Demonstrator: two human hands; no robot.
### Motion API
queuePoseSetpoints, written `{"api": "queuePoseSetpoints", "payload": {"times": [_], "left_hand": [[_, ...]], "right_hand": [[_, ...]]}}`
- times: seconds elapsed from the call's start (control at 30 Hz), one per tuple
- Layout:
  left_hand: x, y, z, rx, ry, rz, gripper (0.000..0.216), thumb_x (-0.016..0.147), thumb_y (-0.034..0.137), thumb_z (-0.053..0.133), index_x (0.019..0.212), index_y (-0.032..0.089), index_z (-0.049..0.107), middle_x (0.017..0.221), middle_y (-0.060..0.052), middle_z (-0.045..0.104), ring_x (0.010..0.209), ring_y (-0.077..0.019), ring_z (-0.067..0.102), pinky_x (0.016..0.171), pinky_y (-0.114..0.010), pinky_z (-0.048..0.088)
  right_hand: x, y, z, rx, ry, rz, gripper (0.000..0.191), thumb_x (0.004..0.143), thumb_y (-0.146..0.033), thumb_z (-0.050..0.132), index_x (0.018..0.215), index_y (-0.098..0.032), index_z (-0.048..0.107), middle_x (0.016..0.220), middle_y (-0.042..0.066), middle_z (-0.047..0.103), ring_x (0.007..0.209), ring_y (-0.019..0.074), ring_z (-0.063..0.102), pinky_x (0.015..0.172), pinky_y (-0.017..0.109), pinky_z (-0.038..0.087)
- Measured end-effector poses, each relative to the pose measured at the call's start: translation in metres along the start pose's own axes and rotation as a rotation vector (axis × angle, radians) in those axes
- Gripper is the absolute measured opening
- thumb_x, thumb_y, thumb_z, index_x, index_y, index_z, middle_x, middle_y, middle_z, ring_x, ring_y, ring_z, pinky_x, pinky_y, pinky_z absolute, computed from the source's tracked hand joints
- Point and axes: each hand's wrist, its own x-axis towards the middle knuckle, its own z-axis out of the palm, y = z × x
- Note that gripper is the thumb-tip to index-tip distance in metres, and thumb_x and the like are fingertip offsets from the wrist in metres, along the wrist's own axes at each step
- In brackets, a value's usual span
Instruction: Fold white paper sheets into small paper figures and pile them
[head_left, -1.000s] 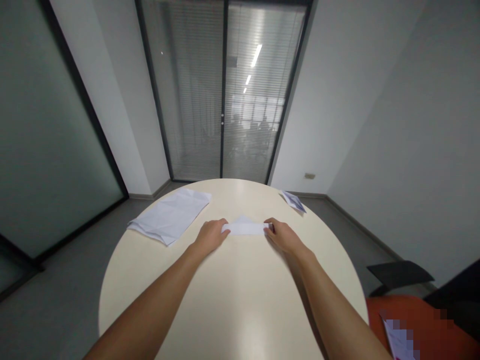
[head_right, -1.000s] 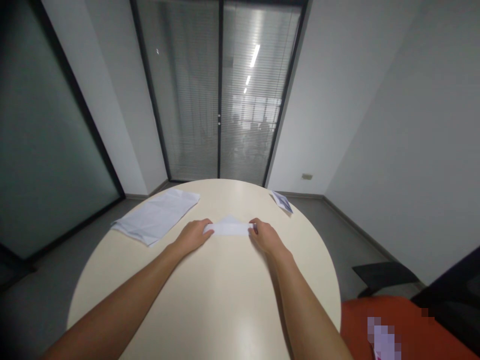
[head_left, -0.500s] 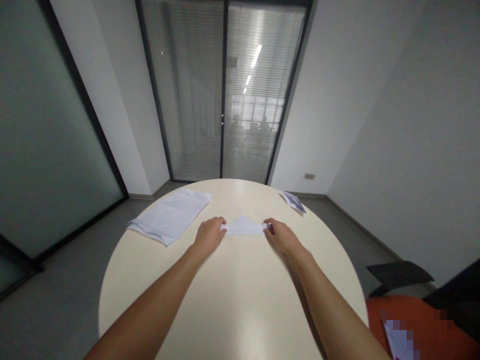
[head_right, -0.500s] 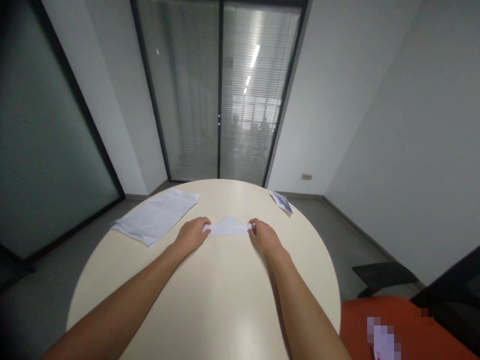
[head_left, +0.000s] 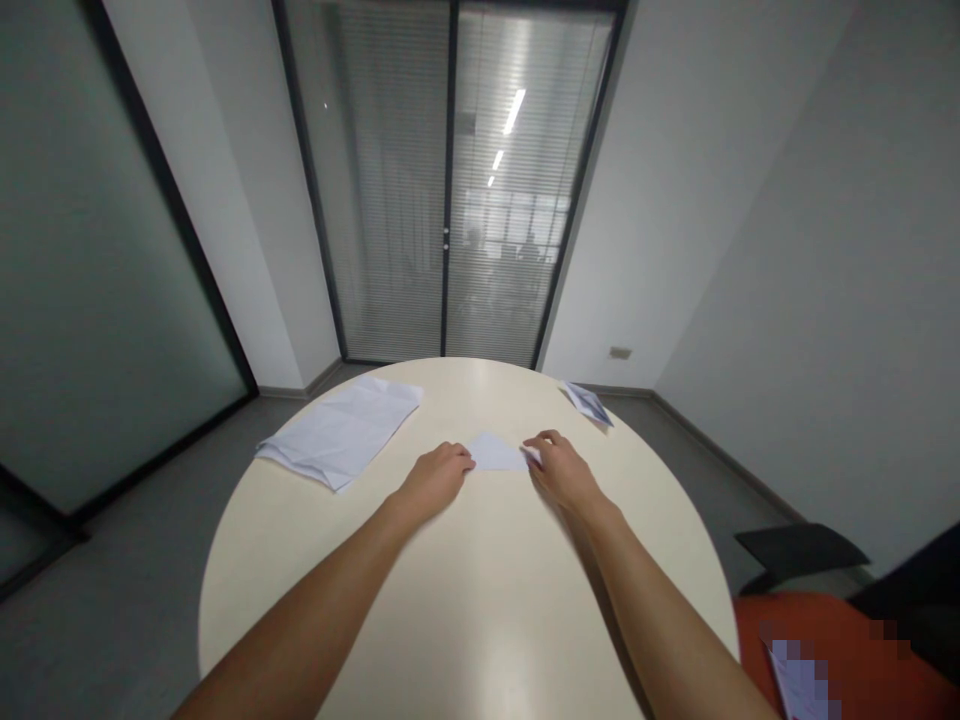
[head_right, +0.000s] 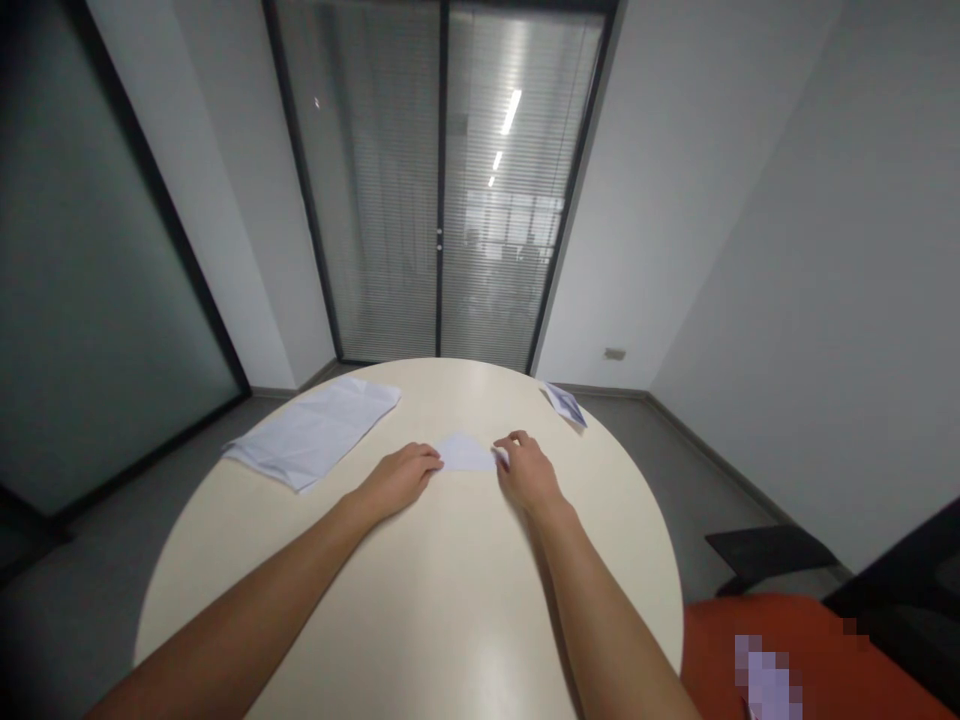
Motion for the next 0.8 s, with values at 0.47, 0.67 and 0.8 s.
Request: {"api": "queuePoseSetpoints", "payload": {"times": [0.47, 0.67, 0.8], "left_hand": [[-0.001, 0.0, -0.006, 0.029, 0.026, -0.044, 0.034, 0.098, 0.018, 0.043, 0.121, 0.022, 0.068, 0.121, -0.005, 0.071, 0.112, -0.0222, 0.062, 0.098, -0.033, 0.047], [-0.001, 0.005, -0.007, 0.056, 0.015, -0.058, 0.034, 0.098, 0.016, 0.043, 0.121, 0.023, 0.067, 0.12, -0.006, 0.071, 0.112, -0.022, 0.061, 0.098, -0.034, 0.047], [-0.003, 0.02, -0.011, 0.126, 0.001, -0.062, 0.031, 0.097, 0.02, 0.045, 0.12, 0.022, 0.066, 0.119, -0.008, 0.069, 0.112, -0.0246, 0.06, 0.095, -0.037, 0.05]], "right_hand": [[0.0, -0.014, 0.011, 0.201, -0.061, -0.301, 0.036, 0.098, -0.031, 0.046, 0.122, -0.018, 0.069, 0.127, 0.01, 0.069, 0.118, 0.0228, 0.061, 0.105, 0.035, 0.044], [0.0, -0.013, 0.014, 0.213, -0.05, -0.288, 0.034, 0.099, -0.031, 0.045, 0.121, -0.019, 0.069, 0.124, 0.009, 0.07, 0.116, 0.0231, 0.061, 0.104, 0.036, 0.046], [0.002, -0.014, 0.015, 0.196, -0.048, -0.297, 0.035, 0.099, -0.03, 0.044, 0.121, -0.018, 0.069, 0.124, 0.01, 0.07, 0.115, 0.0231, 0.062, 0.102, 0.036, 0.047]]}}
